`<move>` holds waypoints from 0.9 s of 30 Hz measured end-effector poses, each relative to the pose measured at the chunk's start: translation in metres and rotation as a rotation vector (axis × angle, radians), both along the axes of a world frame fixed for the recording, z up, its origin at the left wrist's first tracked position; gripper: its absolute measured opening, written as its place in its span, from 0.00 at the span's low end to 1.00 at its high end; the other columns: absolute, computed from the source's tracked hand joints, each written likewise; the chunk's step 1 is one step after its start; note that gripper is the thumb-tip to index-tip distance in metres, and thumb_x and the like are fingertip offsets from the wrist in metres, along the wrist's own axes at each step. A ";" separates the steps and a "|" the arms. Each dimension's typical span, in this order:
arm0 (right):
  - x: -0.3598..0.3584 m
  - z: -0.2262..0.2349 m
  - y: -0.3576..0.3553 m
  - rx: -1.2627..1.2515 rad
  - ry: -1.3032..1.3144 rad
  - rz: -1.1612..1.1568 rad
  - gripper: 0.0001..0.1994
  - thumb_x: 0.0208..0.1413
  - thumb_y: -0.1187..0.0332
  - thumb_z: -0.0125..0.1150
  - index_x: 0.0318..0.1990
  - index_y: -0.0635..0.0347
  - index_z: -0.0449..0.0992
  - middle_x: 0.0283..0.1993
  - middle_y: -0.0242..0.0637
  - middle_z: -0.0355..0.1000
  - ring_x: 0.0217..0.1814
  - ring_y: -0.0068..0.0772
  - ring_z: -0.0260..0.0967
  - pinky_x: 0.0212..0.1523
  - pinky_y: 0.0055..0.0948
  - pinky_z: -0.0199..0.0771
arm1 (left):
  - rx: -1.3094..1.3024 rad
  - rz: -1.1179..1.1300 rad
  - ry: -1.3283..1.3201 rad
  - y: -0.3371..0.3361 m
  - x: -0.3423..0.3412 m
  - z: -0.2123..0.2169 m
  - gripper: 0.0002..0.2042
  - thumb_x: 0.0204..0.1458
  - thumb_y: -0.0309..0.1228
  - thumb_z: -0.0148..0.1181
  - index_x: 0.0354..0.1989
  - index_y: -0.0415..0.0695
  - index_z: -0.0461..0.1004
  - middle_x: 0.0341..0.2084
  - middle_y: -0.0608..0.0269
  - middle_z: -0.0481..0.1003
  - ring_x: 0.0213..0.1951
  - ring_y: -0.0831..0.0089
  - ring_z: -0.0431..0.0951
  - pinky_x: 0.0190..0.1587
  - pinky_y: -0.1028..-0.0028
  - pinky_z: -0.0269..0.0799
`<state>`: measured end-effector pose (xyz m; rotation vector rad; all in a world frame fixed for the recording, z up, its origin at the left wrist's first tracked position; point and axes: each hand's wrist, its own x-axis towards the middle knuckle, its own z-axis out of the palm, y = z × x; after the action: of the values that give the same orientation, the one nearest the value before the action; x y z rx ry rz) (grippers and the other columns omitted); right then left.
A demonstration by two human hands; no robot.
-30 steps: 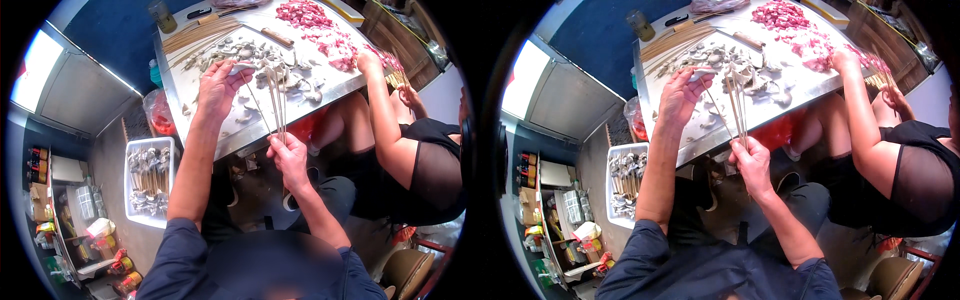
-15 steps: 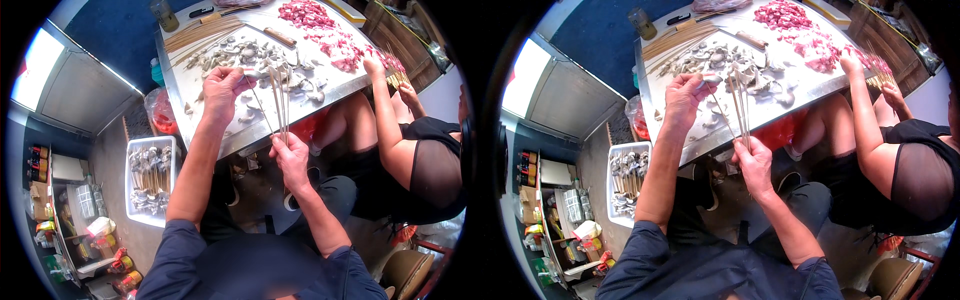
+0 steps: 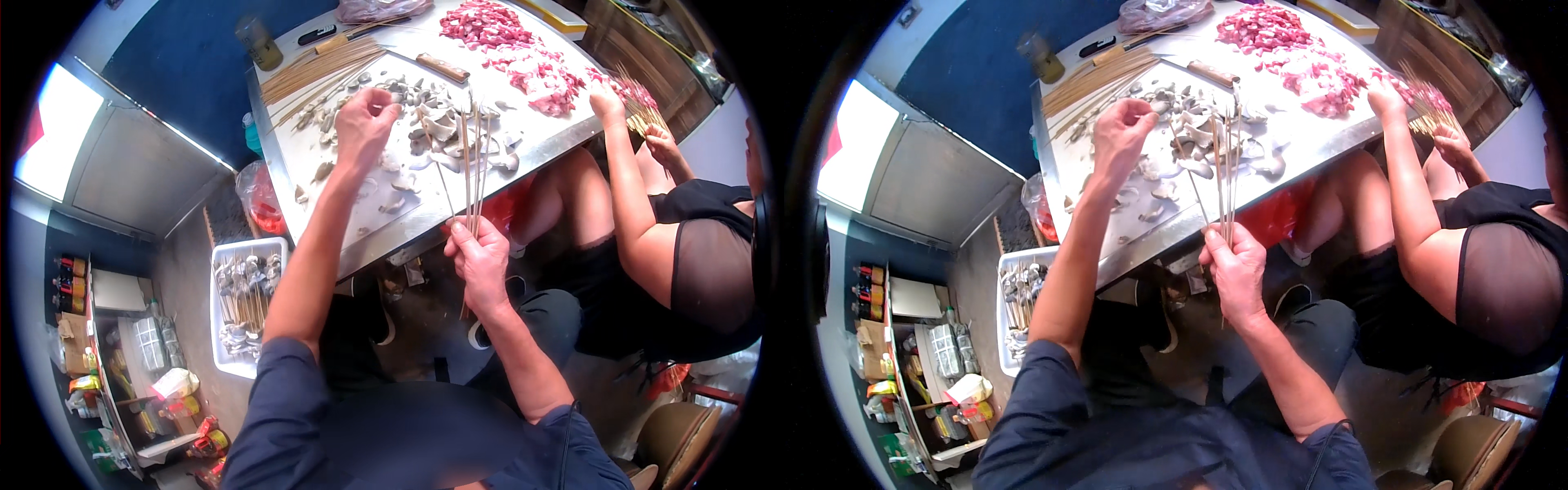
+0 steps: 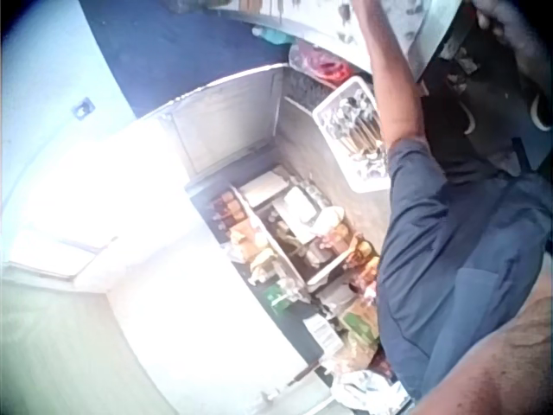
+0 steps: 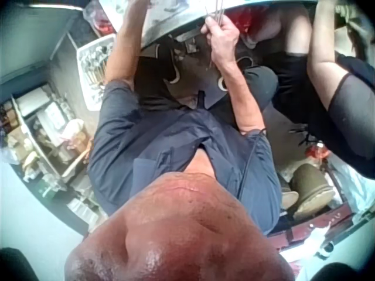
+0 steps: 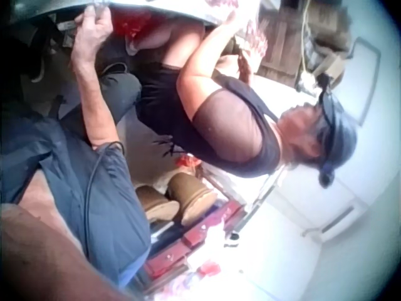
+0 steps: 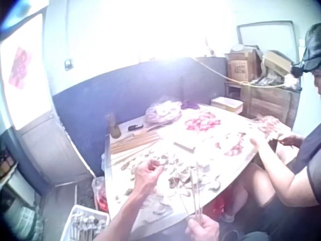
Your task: The person threads pieces of meat and sliced vegetables onto long wooden sticks while sitting at a metal table, placing the finished skewers into a white plastic bin.
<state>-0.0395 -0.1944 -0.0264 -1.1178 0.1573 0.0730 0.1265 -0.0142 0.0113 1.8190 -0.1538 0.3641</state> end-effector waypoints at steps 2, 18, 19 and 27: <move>0.001 0.000 -0.001 0.011 0.004 0.025 0.05 0.62 0.70 0.53 0.38 0.62 0.73 0.21 0.27 0.68 0.14 0.08 0.49 0.14 0.10 0.45 | 0.528 0.140 -0.220 0.008 0.029 -0.005 0.14 0.45 0.33 0.63 0.36 0.36 0.78 0.33 0.56 0.77 0.28 0.70 0.76 0.35 0.71 0.73; -0.002 0.002 -0.002 0.007 0.009 0.068 0.05 0.62 0.70 0.53 0.38 0.61 0.74 0.21 0.26 0.68 0.15 0.07 0.52 0.15 0.10 0.48 | -0.300 -0.146 0.095 0.007 -0.001 0.009 0.08 0.56 0.23 0.55 0.43 0.35 0.71 0.35 0.49 0.78 0.34 0.64 0.82 0.35 0.74 0.79; -0.003 0.001 -0.002 0.007 0.012 0.070 0.05 0.62 0.70 0.53 0.38 0.61 0.74 0.21 0.26 0.68 0.15 0.07 0.52 0.15 0.10 0.48 | -0.301 -0.144 0.098 0.003 -0.008 0.007 0.08 0.56 0.23 0.55 0.43 0.35 0.71 0.35 0.49 0.78 0.34 0.64 0.82 0.35 0.74 0.79; -0.005 0.004 0.004 0.009 0.055 0.127 0.05 0.61 0.71 0.54 0.36 0.61 0.74 0.22 0.25 0.67 0.20 0.10 0.57 0.21 0.13 0.54 | -0.731 -0.240 0.149 -0.003 -0.033 0.008 0.10 0.54 0.16 0.54 0.43 0.37 0.69 0.39 0.44 0.76 0.42 0.55 0.80 0.45 0.65 0.79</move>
<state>-0.0444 -0.1903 -0.0220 -1.1171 0.1346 0.2173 0.0938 -0.0167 0.0189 1.0840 -0.1129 0.0879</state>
